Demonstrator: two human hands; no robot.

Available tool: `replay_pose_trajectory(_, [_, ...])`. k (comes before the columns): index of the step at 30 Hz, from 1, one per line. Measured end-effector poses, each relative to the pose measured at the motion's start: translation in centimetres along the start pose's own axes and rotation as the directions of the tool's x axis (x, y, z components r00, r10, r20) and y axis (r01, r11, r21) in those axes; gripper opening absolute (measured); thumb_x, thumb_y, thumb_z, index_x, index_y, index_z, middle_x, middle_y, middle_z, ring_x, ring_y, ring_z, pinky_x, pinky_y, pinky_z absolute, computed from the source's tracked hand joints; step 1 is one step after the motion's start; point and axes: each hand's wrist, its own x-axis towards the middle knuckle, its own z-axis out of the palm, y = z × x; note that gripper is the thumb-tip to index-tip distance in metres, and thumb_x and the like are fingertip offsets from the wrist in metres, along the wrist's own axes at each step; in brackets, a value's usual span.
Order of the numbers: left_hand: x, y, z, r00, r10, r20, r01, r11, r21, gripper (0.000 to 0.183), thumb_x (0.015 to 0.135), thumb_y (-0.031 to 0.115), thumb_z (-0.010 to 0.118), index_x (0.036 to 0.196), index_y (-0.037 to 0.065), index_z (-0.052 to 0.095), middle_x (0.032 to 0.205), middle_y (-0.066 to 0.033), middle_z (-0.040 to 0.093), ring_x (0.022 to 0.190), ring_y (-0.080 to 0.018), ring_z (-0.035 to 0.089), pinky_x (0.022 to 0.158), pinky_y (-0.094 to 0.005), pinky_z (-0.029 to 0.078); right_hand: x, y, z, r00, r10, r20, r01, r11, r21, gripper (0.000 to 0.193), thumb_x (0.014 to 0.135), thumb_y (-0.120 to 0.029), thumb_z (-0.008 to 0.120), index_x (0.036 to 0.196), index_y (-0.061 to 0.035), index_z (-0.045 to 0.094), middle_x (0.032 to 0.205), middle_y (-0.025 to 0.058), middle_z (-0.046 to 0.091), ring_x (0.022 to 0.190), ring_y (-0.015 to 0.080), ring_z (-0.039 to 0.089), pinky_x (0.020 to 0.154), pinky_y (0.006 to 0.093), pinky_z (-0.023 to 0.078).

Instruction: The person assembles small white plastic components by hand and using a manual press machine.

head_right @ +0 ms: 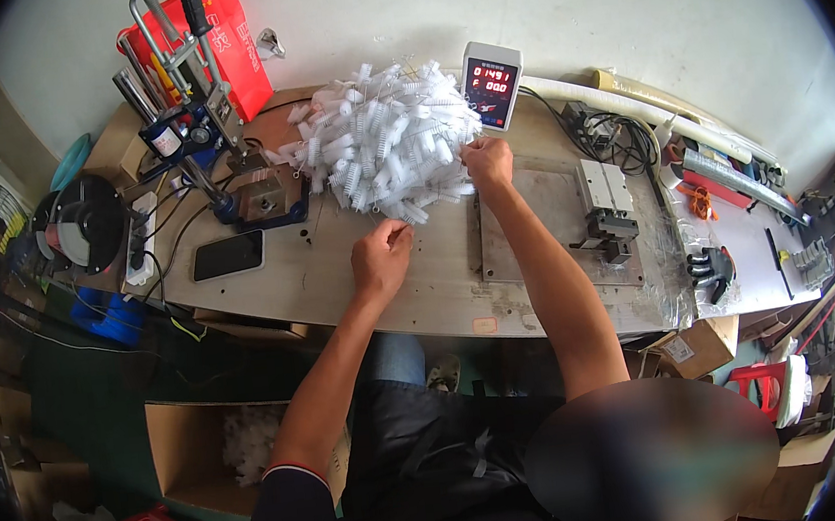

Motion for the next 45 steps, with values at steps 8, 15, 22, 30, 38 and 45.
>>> replay_pose_trajectory(8, [-0.1, -0.3, -0.1, 1.0, -0.001, -0.016, 0.0, 0.999, -0.047, 0.017, 0.091, 0.019, 0.072, 0.097, 0.004, 0.074, 0.077, -0.0111, 0.073, 0.069, -0.0209, 0.07, 0.067, -0.0346, 0.053, -6.0, -2.1, -5.5, 0.984, 0.018, 0.178, -0.037, 0.994, 0.1, 0.014, 0.087, -0.013, 0.072, 0.08, -0.0016, 0.071, 0.064, 0.0014, 0.062, 0.051, 0.0086, 0.056, 0.046, 0.026, 0.041])
replay_pose_trajectory(15, [0.5, -0.8, -0.3, 0.999, 0.02, 0.042, -0.018, 0.999, -0.043, 0.024, 0.092, 0.025, 0.069, 0.101, 0.004, 0.075, 0.086, -0.0141, 0.075, 0.081, -0.0273, 0.074, 0.075, -0.0389, 0.055, -16.1, 4.2, -14.5, 1.0, -0.027, 0.0, 0.026, 0.981, -0.195, 0.022, 0.089, -0.023, 0.07, 0.089, -0.0006, 0.072, 0.068, 0.0137, 0.066, 0.064, 0.0212, 0.065, 0.065, 0.04, 0.051])
replay_pose_trajectory(22, [0.0, -0.5, 1.2, 0.993, 0.079, 0.084, -0.074, 0.996, -0.058, 0.016, 0.093, 0.017, 0.071, 0.1, 0.003, 0.075, 0.08, -0.0074, 0.075, 0.073, -0.0157, 0.07, 0.071, -0.0316, 0.054, -20.3, 8.1, -22.2, 0.966, -0.107, -0.235, -0.007, 0.899, -0.437, 0.022, 0.084, -0.027, 0.065, 0.083, -0.0065, 0.072, 0.077, 0.0197, 0.068, 0.077, 0.0418, 0.067, 0.069, 0.048, 0.052])
replay_pose_trajectory(30, [-2.1, 6.3, 8.0, 0.985, 0.124, 0.118, -0.078, 0.938, -0.337, 0.015, 0.097, 0.013, 0.069, 0.103, 0.0, 0.074, 0.078, -0.0009, 0.07, 0.068, -0.0065, 0.061, 0.063, -0.024, 0.051, -19.6, 8.2, -22.8, 0.942, -0.113, -0.317, -0.057, 0.875, -0.481, 0.022, 0.08, -0.026, 0.062, 0.077, -0.0055, 0.07, 0.077, 0.0209, 0.069, 0.078, 0.0427, 0.067, 0.072, 0.0496, 0.053])
replay_pose_trajectory(38, [-2.3, 5.8, 10.0, 0.957, 0.17, 0.233, -0.105, 0.958, -0.265, 0.014, 0.097, 0.014, 0.071, 0.102, 0.001, 0.074, 0.077, -0.0004, 0.071, 0.07, -0.0062, 0.061, 0.066, -0.0251, 0.051, -19.5, 8.5, -22.1, 0.913, -0.107, -0.393, -0.082, 0.896, -0.436, 0.022, 0.08, -0.024, 0.062, 0.08, -0.0041, 0.071, 0.078, 0.0209, 0.07, 0.079, 0.0413, 0.069, 0.074, 0.0484, 0.053])
replay_pose_trajectory(45, [-2.3, 5.6, 9.9, 0.958, 0.188, 0.216, -0.133, 0.96, -0.246, 0.014, 0.096, 0.013, 0.071, 0.101, 0.001, 0.074, 0.078, -0.0014, 0.072, 0.069, -0.0072, 0.062, 0.067, -0.0259, 0.051, -19.4, 8.1, -21.6, 0.903, -0.137, -0.407, -0.078, 0.88, -0.468, 0.022, 0.081, -0.024, 0.062, 0.081, -0.0038, 0.072, 0.077, 0.0214, 0.069, 0.078, 0.0414, 0.069, 0.074, 0.0479, 0.054])
